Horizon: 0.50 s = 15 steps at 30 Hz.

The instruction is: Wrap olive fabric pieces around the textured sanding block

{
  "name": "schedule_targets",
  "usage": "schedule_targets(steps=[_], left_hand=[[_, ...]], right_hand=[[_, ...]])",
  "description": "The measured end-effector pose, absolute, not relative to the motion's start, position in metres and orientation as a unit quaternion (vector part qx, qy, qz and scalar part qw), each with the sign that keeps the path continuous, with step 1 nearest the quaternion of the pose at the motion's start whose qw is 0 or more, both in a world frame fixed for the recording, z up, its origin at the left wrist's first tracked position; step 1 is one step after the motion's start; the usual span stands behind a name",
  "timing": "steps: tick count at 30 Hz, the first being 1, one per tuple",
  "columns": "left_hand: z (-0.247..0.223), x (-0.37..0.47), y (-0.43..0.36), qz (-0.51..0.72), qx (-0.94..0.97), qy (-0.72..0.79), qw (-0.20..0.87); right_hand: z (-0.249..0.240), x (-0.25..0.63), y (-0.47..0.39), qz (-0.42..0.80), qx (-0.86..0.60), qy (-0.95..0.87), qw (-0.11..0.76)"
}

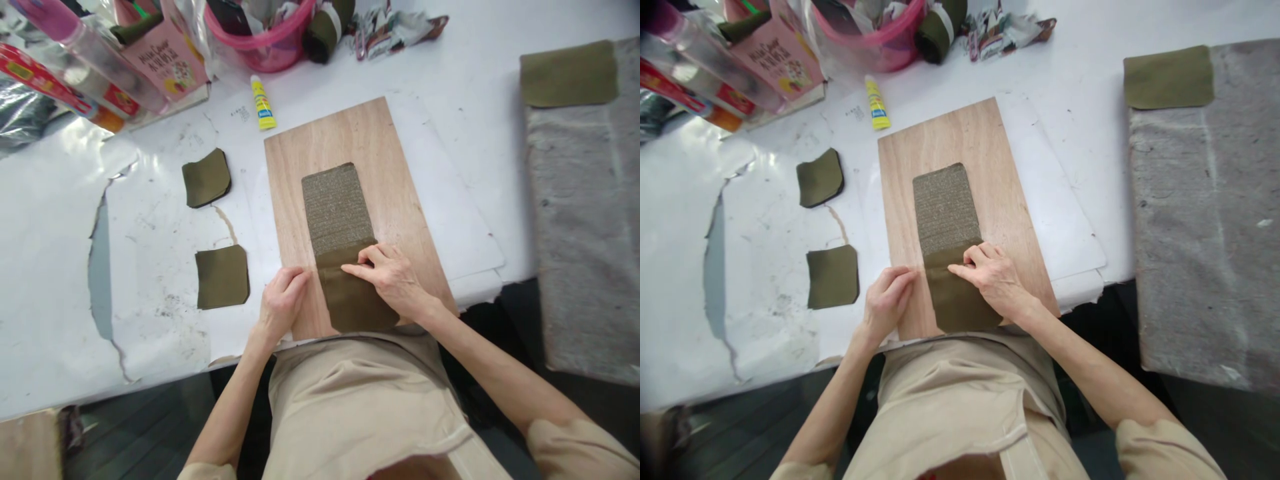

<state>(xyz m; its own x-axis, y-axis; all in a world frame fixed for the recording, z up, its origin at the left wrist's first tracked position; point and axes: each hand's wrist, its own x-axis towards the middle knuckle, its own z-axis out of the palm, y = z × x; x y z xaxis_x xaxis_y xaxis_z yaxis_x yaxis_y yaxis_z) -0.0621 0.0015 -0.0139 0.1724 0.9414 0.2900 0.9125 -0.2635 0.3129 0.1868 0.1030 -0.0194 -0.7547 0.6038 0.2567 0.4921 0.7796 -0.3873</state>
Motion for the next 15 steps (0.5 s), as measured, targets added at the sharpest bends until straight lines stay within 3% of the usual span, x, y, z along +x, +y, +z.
schedule_targets(steps=[6,15], left_hand=[[-0.009,-0.044,0.006,0.239,0.759,0.605,0.024],[-0.020,-0.012,0.012,0.165,0.797,0.581,-0.003]], right_hand=[[-0.018,0.186,0.103,0.147,-0.296,-0.925,0.189],[-0.017,0.189,0.105,0.183,-0.293,-0.920,0.184]])
